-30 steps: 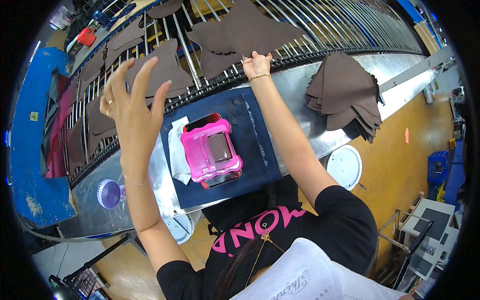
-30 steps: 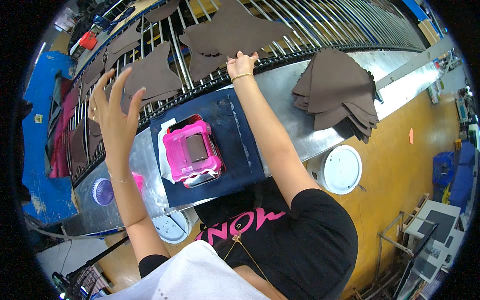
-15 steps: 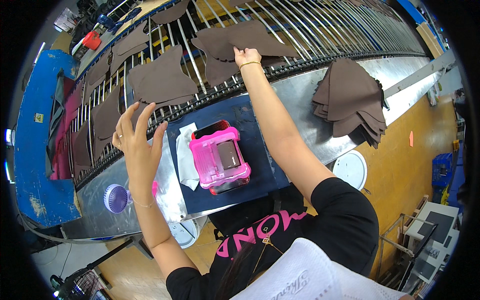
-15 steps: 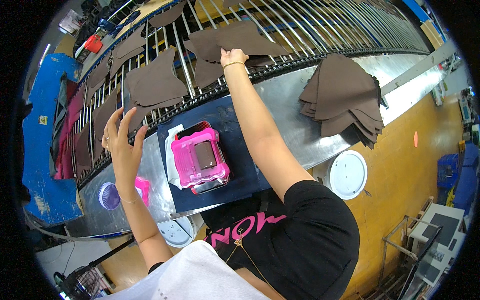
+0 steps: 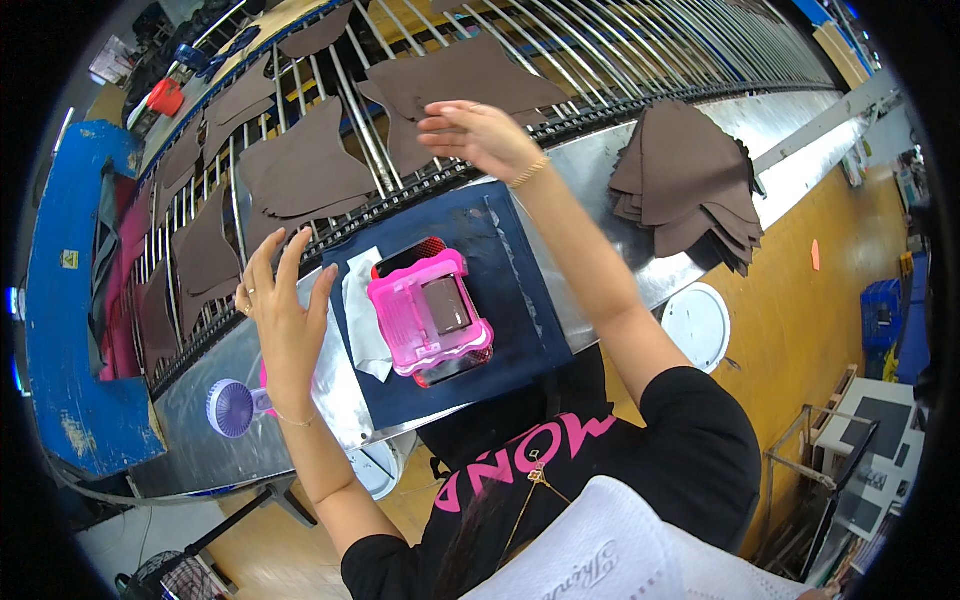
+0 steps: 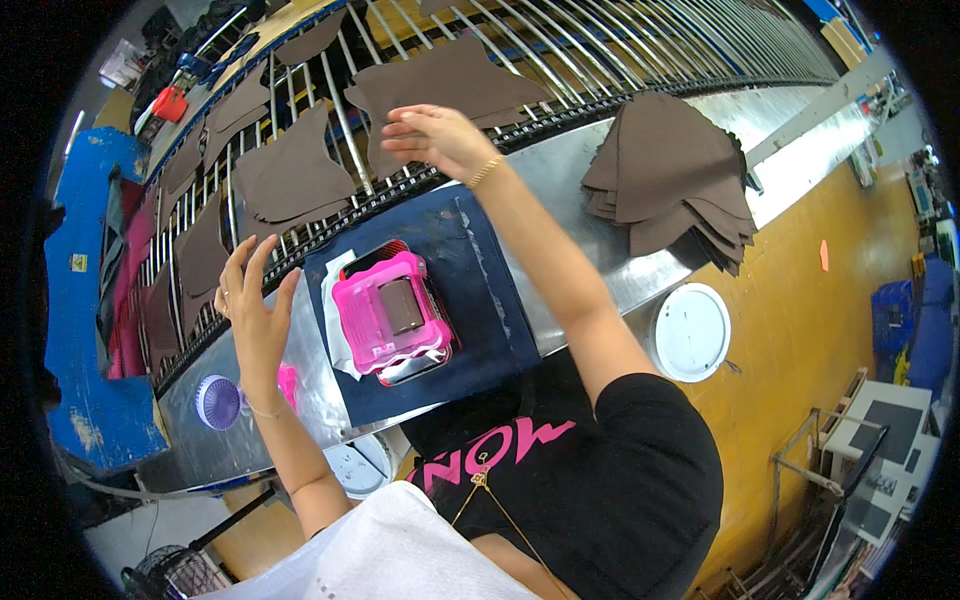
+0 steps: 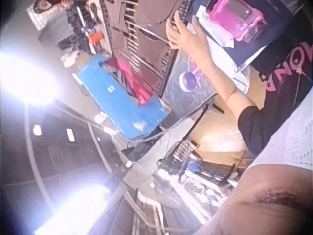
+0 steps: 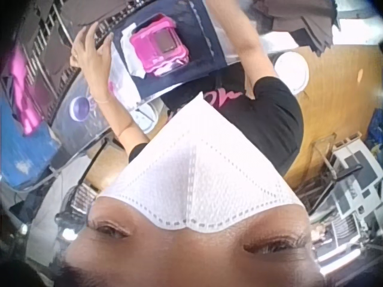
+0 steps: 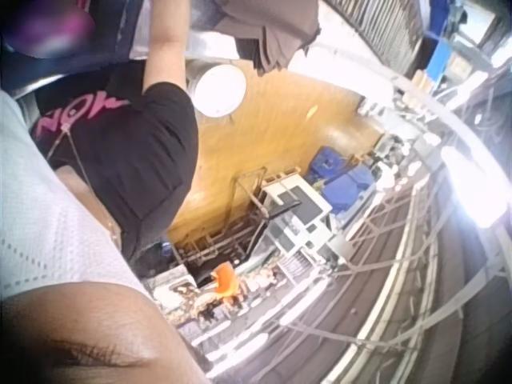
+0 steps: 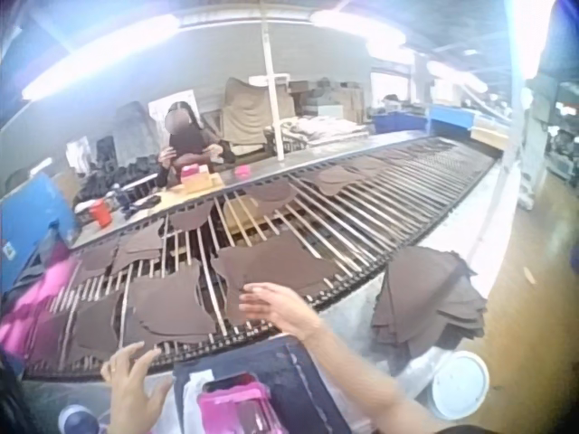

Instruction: The person picks up brown fabric pieces from a stack and places them one by one onto a moving conveyor belt. The person handles the pieces by hand and positions them on the belt as it moves.

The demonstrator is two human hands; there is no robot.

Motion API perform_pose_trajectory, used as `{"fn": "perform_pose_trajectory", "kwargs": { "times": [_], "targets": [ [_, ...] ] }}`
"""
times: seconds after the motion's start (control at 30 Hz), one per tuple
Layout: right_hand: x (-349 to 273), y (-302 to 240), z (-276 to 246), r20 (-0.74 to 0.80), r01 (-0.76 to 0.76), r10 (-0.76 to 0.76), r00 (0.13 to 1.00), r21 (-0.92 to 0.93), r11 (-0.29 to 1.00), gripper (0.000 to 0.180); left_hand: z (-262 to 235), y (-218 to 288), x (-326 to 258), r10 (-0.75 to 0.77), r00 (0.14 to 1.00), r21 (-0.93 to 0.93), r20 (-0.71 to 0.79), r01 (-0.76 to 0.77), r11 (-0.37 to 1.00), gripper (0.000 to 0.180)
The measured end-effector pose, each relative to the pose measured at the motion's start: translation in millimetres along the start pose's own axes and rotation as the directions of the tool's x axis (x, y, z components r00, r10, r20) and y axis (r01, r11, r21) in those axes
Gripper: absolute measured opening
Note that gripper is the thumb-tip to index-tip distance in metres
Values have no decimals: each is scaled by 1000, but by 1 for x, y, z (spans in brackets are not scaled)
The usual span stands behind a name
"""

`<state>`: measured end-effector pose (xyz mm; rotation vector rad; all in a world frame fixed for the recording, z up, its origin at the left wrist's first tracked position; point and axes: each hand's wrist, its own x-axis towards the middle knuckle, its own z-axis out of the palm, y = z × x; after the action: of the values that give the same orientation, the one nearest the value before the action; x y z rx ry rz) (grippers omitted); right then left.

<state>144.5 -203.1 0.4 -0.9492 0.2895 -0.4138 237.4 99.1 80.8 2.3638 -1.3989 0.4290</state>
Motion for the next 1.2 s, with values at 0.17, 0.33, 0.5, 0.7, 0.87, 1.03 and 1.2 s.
{"fn": "perform_pose_trajectory", "kwargs": {
  "times": [0.17,0.33,0.5,0.7,0.87,1.03,1.2],
  "targets": [
    [-113,-78,-78,-128,105,-426,896,-869,483,32,3,-3,-6,-24,999,8,34,24,1000,42],
    [-238,-137,-226,-319,-630,-768,555,-765,-137,46,17,-4,-3,2,1000,-75,28,0,997,41],
    [-285,-145,-246,-747,-843,-449,491,-537,-27,57,21,11,-2,41,998,-93,39,-37,995,41],
    [-287,-133,-256,-656,-826,-575,489,-560,-63,65,19,22,-2,41,998,-108,38,-36,993,41],
    [-287,-147,-269,-709,-836,-504,494,-546,-51,74,14,19,-9,12,999,-98,51,-7,995,41],
    [-281,-150,-239,-702,-870,-545,458,-481,-112,72,17,15,-18,2,997,-114,73,6,993,41],
    [-284,-152,-284,-646,-751,-486,589,-660,-32,72,13,14,-24,10,996,-150,89,3,989,41]
  ]
}}
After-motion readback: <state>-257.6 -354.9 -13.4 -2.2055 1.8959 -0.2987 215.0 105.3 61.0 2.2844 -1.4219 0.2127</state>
